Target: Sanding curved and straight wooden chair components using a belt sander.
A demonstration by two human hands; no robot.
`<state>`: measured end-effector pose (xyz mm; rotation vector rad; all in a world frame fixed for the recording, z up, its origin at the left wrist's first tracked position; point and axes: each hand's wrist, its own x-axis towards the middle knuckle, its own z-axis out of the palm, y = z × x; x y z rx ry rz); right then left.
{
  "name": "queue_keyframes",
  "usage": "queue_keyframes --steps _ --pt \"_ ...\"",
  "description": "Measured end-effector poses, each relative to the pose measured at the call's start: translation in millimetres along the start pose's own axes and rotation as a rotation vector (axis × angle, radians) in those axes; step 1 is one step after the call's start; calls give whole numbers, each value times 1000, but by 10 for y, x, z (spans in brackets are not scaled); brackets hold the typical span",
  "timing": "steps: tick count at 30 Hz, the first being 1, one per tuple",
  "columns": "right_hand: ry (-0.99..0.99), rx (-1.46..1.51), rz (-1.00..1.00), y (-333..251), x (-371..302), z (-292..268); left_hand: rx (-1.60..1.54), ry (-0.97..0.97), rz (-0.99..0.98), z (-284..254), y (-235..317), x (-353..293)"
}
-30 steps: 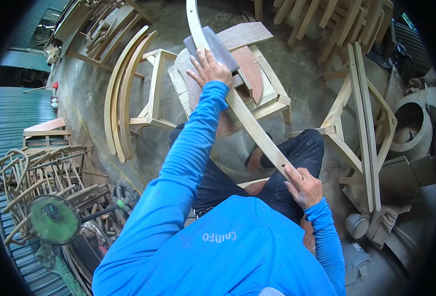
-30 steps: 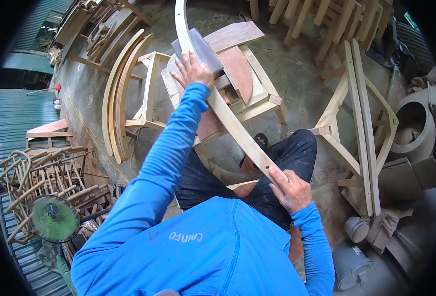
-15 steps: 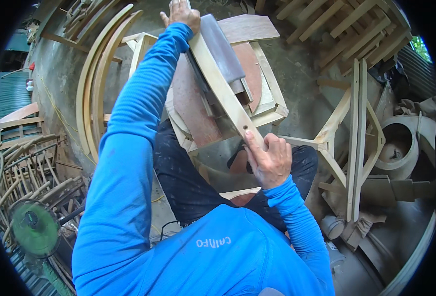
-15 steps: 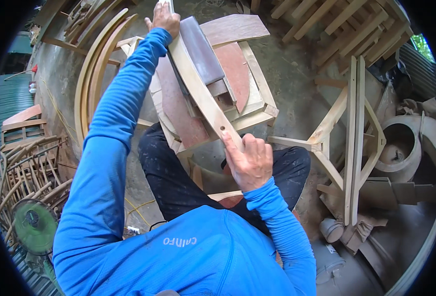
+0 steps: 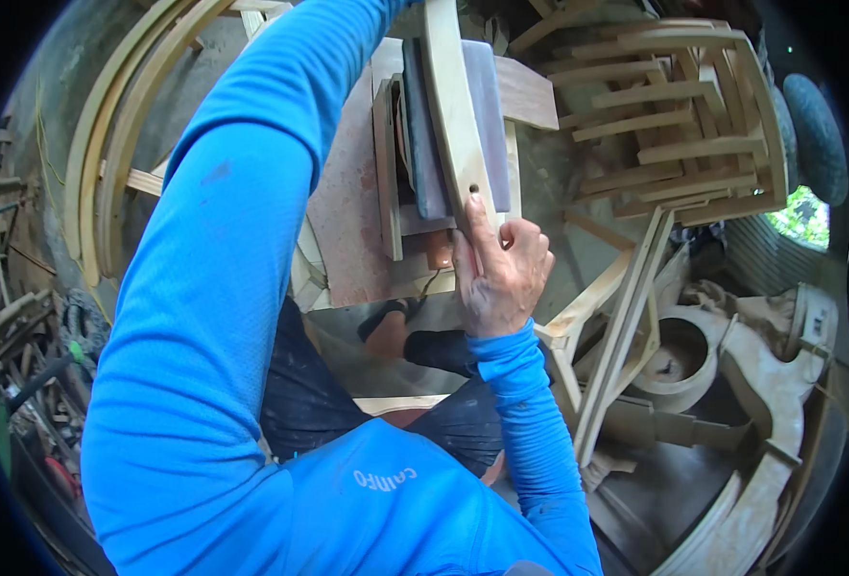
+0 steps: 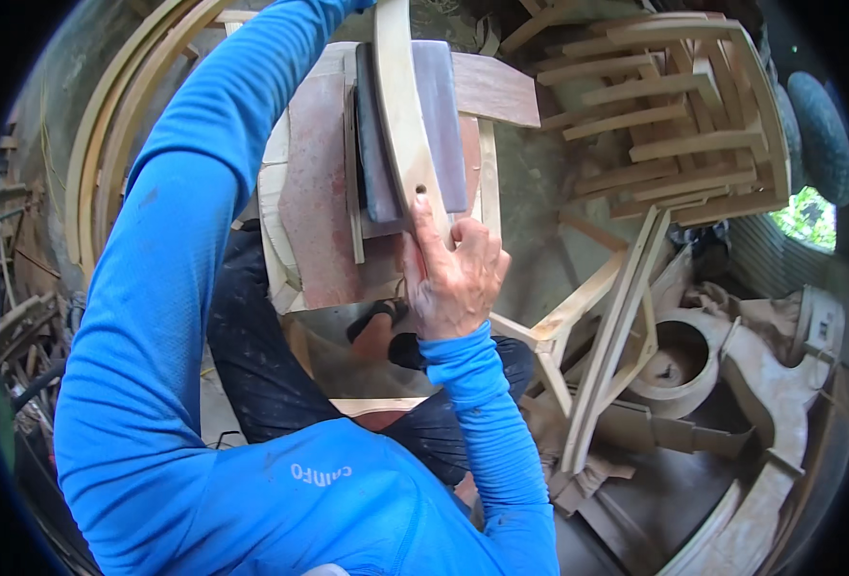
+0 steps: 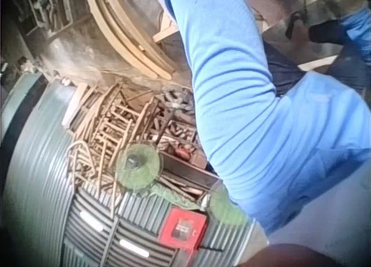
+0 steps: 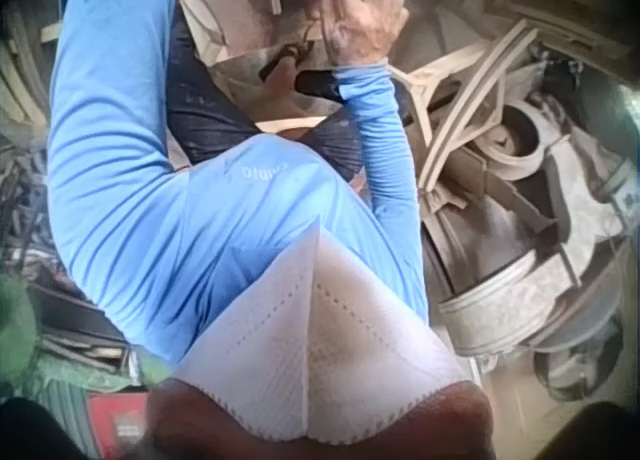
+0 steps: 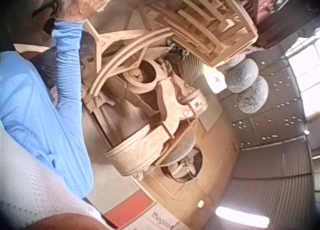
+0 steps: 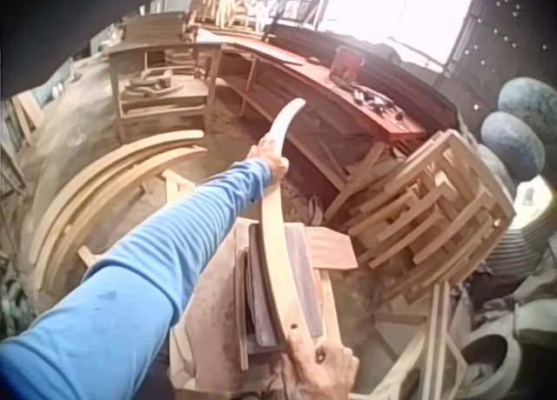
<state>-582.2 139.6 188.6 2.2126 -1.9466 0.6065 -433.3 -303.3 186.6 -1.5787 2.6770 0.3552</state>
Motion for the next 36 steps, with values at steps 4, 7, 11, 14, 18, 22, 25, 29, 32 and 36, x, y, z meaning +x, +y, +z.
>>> queue_keyframes --steps 4,7,11,14,18,22,25,29,32,36 --pt "-4 -2 -9 -126 389 233 -408 279 -347 -135 90 29" --pt "17 -31 -21 -244 756 339 -366 422 -405 -59 134 -239" --pt "34 -100 -19 -323 1076 547 -465 374 -407 -19 68 -304" --pt "33 -116 -10 -280 1158 569 -463 271 -415 -131 160 -244" --pt "34 -143 -57 -255 1080 528 -348 324 -426 -16 84 -354" --pt "17 -131 -82 13 760 355 -367 375 -349 86 420 -687" --pt "53 -73 -131 -49 415 166 -175 437 -461 233 479 -951" --pt "-20 -26 -49 153 -278 -113 -191 346 -454 387 1087 -1424" --pt "-241 89 77 185 -825 -359 -173 322 -442 504 1401 -1914" --pt "-208 163 16 421 -1630 -702 -158 250 -432 659 1996 -2598"
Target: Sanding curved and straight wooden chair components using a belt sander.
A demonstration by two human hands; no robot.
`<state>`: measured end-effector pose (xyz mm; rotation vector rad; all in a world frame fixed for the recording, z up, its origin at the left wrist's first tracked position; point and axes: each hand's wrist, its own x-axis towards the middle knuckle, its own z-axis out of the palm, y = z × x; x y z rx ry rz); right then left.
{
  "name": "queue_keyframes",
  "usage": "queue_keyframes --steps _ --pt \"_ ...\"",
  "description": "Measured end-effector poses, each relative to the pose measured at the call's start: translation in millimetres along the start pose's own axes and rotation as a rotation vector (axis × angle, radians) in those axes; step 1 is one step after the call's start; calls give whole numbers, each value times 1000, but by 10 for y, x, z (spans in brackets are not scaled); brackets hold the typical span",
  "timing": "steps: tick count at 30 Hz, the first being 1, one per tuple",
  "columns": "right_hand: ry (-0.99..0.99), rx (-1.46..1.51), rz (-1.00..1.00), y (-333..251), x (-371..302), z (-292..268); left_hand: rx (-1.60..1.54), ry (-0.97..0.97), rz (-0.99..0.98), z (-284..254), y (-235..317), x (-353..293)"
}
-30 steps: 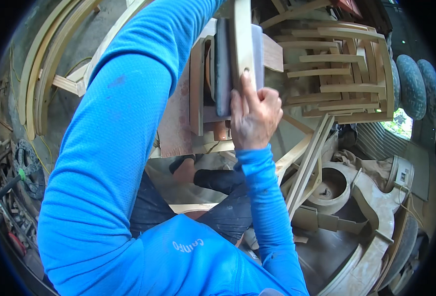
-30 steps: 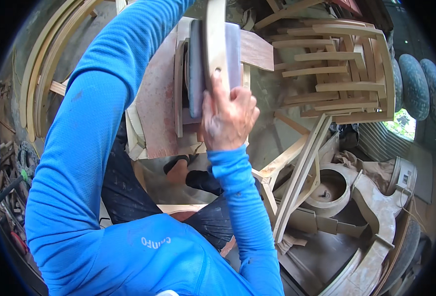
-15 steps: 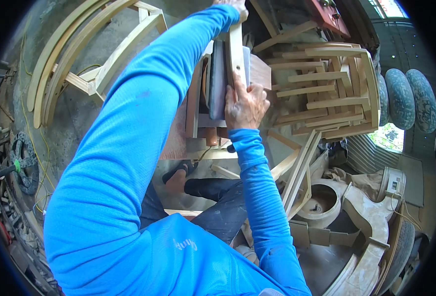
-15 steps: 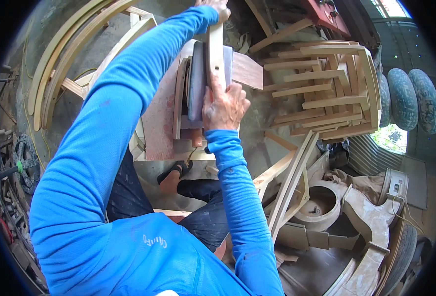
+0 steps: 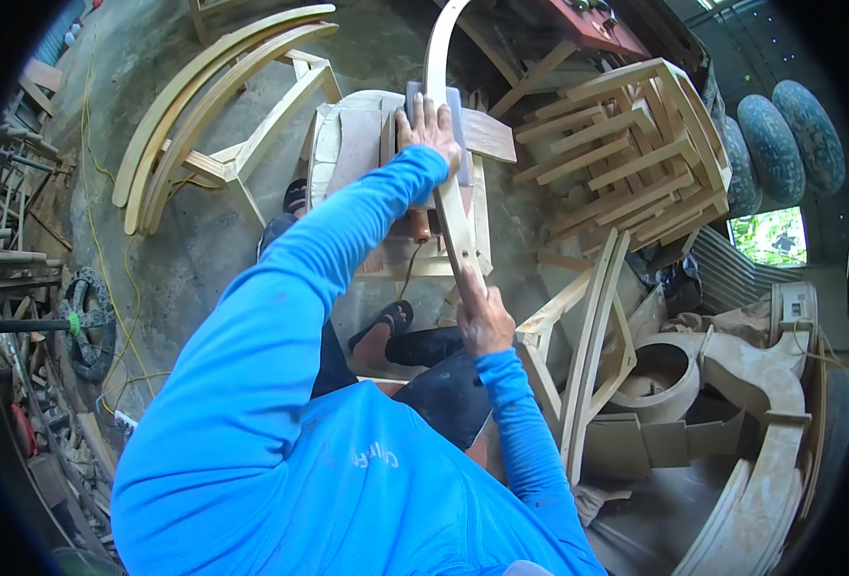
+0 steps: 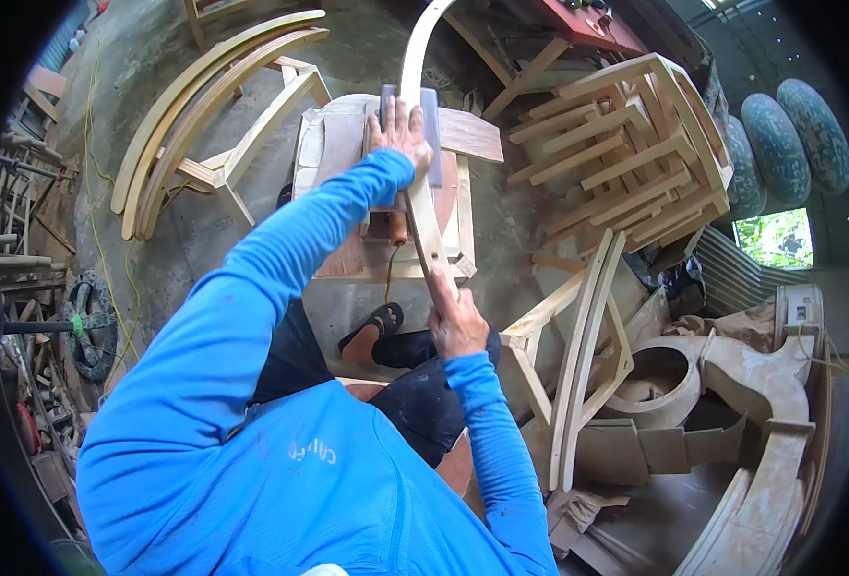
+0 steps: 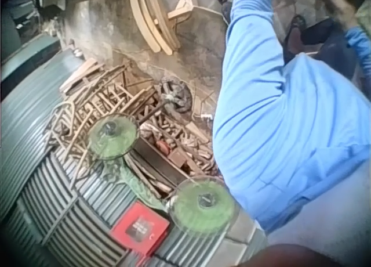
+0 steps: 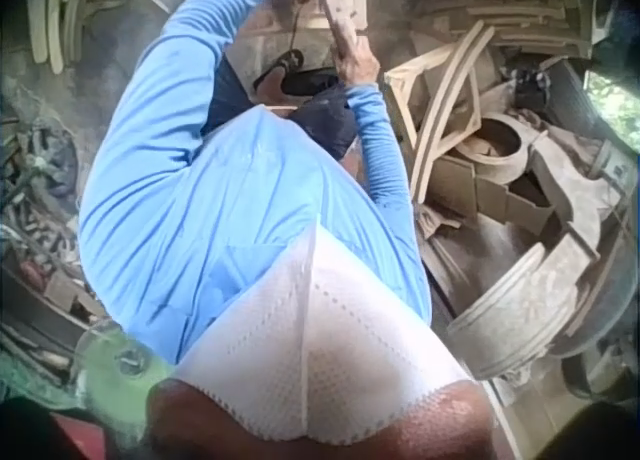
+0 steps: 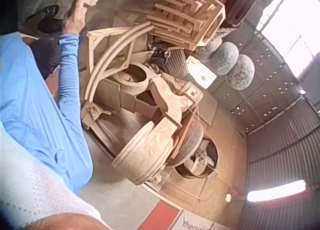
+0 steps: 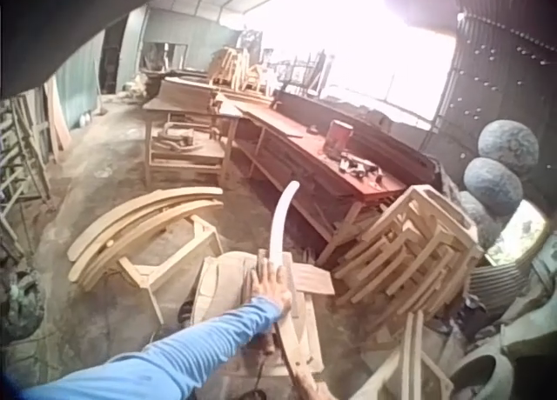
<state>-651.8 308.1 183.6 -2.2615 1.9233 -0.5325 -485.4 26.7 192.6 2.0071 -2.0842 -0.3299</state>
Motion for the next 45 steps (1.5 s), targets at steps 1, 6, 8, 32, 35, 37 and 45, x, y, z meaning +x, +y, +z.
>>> queue_keyframes --steps 1,6,8,32,35,37,45 --pt "-38 -7 0 45 -224 -45 30 -26 -3 44 41 -176" --pt "-88 17 -66 193 -1508 -372 135 -49 -15 28 -17 -441" --pt "-117 8 -47 313 -2185 -495 117 -7 29 22 -95 -463" --pt "-91 25 104 -3 -918 -314 121 219 181 77 -628 1744" --pt "-50 37 103 -88 -399 -164 11 51 22 -103 -593 1990" --pt "-19 22 145 -146 -155 -103 -35 -22 -9 -202 -391 1838" --pt "116 -100 40 -314 905 153 -108 -18 36 -249 -568 1939"
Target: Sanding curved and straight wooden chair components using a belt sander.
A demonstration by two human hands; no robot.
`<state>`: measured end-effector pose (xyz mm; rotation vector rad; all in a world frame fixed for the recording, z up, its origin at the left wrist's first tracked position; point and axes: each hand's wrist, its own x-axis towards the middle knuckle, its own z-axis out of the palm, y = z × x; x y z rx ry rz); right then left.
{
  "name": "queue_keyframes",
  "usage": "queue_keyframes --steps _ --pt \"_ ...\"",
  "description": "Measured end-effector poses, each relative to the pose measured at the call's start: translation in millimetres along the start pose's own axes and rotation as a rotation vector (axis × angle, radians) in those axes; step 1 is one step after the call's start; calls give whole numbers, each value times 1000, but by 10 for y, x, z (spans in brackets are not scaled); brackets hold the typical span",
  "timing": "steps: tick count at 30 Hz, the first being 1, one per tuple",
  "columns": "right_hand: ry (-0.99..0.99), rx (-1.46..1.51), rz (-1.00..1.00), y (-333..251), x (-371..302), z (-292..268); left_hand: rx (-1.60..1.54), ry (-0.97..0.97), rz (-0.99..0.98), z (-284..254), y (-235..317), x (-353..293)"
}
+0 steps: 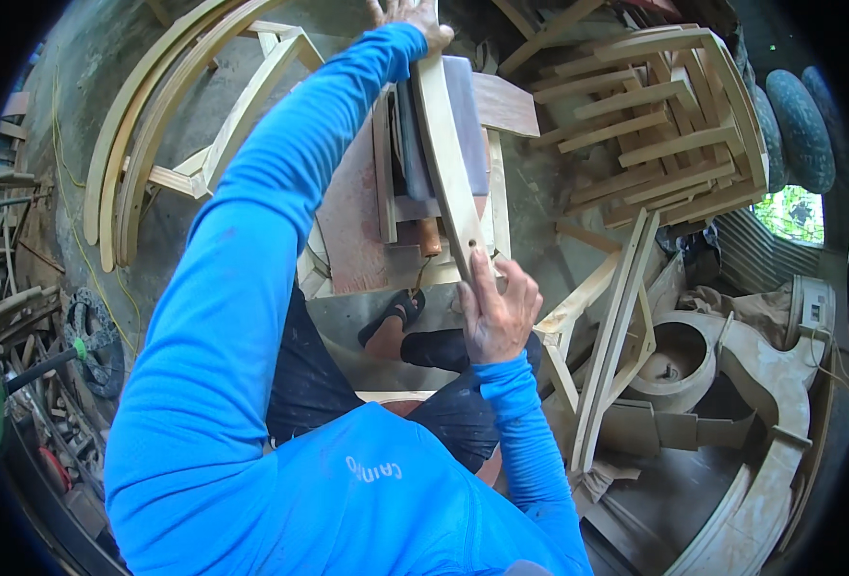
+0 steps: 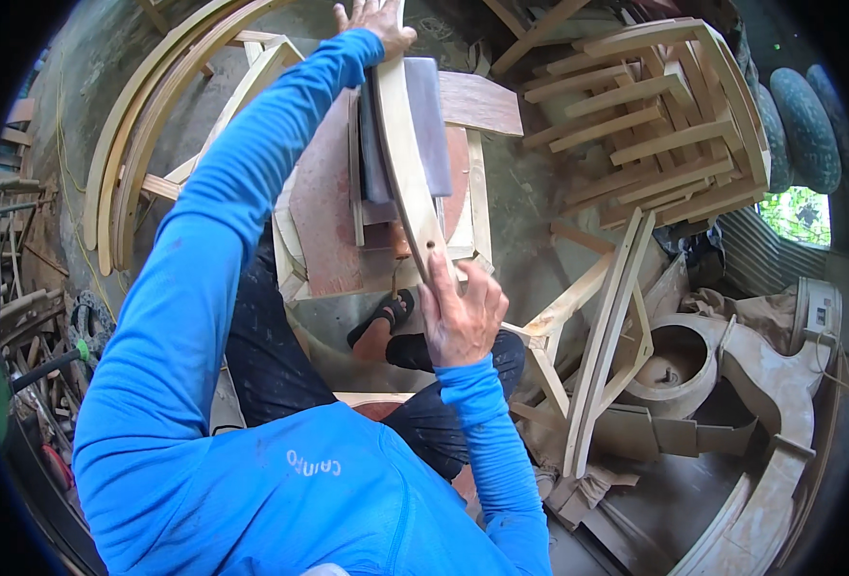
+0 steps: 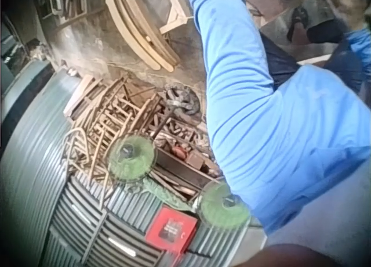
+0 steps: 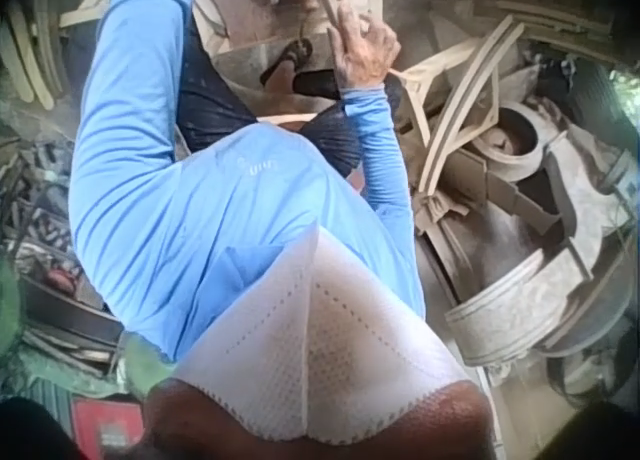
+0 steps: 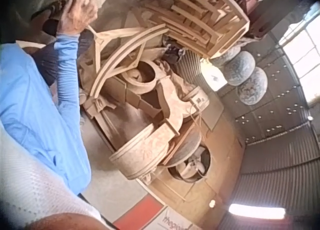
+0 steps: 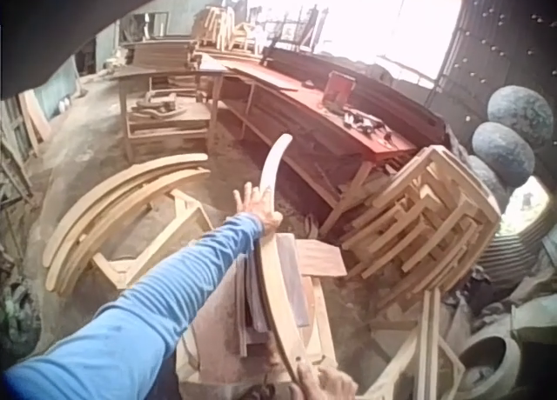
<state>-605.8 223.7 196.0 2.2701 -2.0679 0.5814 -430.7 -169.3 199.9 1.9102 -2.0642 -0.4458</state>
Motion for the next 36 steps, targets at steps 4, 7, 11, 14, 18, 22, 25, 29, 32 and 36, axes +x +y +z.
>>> queue_keyframes --steps 4,7,11,14,18,22,25,29,32,36 --pt "88 -130 -173 -139 368 169 -98 54 46 -70 -380 430" --pt "117 -171 -213 -265 604 305 -174 152 44 -69 -485 701" --pt "91 -201 -182 -326 943 433 -502 129 120 -320 -467 731" --pt "106 -178 -203 -408 1312 572 -472 34 -16 -320 -530 1027" --pt "149 -182 -181 -480 1767 790 -447 -24 -74 -187 -532 1201" --pt "167 -186 -144 -568 2147 854 -358 31 -51 -310 -440 1214" --pt "211 -203 -167 -614 2241 929 -291 83 -39 -218 -506 1327" --pt "158 -255 -120 -210 2001 751 -387 -20 15 -97 28 976" --pt "116 -180 -200 -415 1677 651 -56 90 -40 91 -523 1000" --pt "146 -124 -230 -57 830 340 75 81 -36 106 -27 -65"
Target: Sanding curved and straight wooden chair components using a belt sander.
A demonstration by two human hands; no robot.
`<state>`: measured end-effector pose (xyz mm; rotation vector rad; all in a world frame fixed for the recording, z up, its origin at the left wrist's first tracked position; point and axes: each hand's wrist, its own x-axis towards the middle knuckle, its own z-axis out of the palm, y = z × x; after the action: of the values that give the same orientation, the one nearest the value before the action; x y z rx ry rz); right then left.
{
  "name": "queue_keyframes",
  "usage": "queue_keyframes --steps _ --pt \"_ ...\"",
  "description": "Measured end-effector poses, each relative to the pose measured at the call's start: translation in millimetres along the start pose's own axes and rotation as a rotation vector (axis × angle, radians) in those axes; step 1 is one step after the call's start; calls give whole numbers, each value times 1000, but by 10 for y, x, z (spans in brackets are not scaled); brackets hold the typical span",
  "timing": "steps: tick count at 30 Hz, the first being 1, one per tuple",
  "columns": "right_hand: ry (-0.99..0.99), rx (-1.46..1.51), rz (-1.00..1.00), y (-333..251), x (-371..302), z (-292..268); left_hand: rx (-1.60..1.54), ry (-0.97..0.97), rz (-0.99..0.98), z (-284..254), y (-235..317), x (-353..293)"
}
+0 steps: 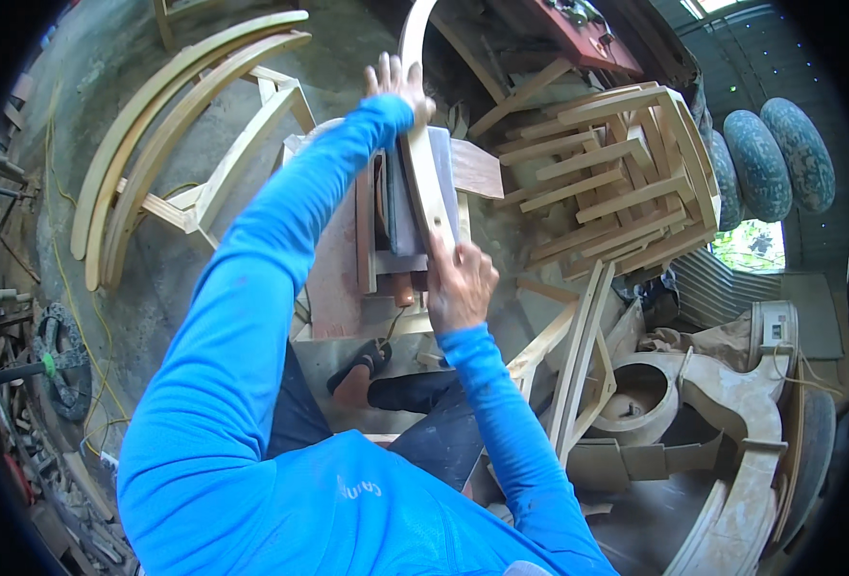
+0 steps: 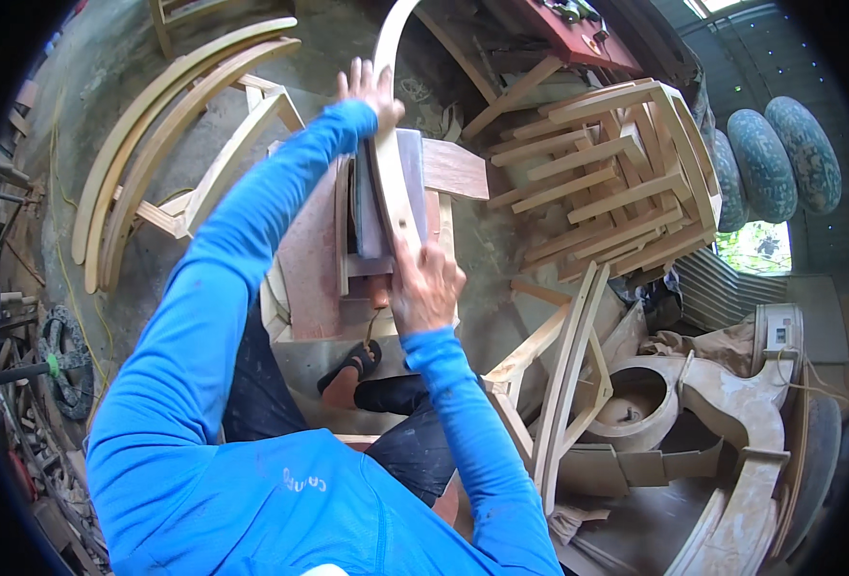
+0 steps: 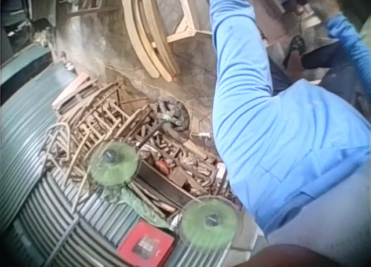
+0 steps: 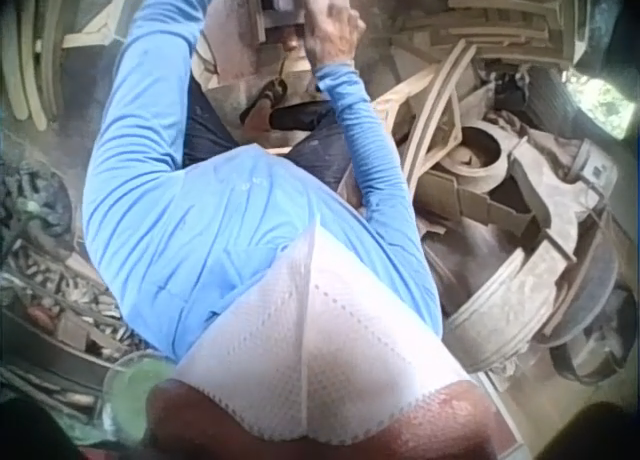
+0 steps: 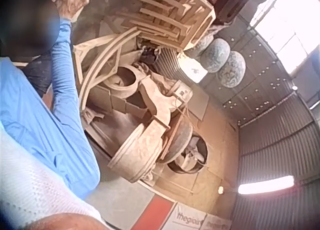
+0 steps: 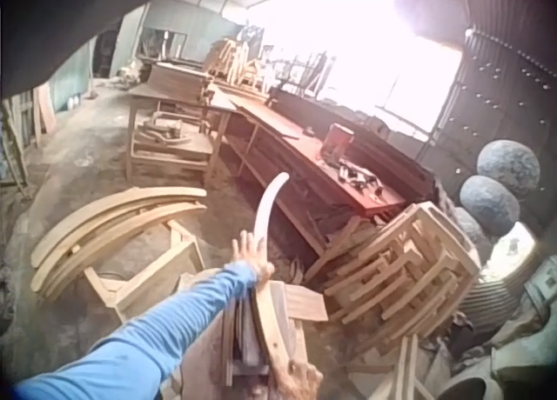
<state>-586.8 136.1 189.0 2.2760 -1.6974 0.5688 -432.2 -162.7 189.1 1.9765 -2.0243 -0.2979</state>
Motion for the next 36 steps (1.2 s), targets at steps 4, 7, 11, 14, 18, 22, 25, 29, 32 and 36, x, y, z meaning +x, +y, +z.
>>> queue_keyframes --steps 4,7,11,14,18,22,25,29,32,36 --pt "-97 150 52 -82 -1088 -542 110 7 -10 53 213 -1170" --pt "-253 346 149 -29 -2014 -887 57 -1 66 25 498 -2197" --pt "-330 403 275 18 -3058 -1487 -156 -55 128 -126 720 -3522" --pt "-333 375 338 -89 -3607 -1874 -290 0 182 -183 766 -4162" --pt "-229 375 352 -153 -3672 -1997 -365 29 285 -351 887 -4228" --pt "-302 377 421 -79 -2769 -1676 -374 68 249 -290 664 -3359" --pt "-339 462 397 26 -1733 -1202 -336 19 148 -296 565 -2714" --pt "-429 328 386 224 -116 -474 -328 -141 235 -267 522 -2377" --pt "-476 318 426 232 655 -158 -421 -105 200 -201 478 -2122" --pt "-428 311 395 160 454 -199 -320 -154 210 -373 400 -2054"
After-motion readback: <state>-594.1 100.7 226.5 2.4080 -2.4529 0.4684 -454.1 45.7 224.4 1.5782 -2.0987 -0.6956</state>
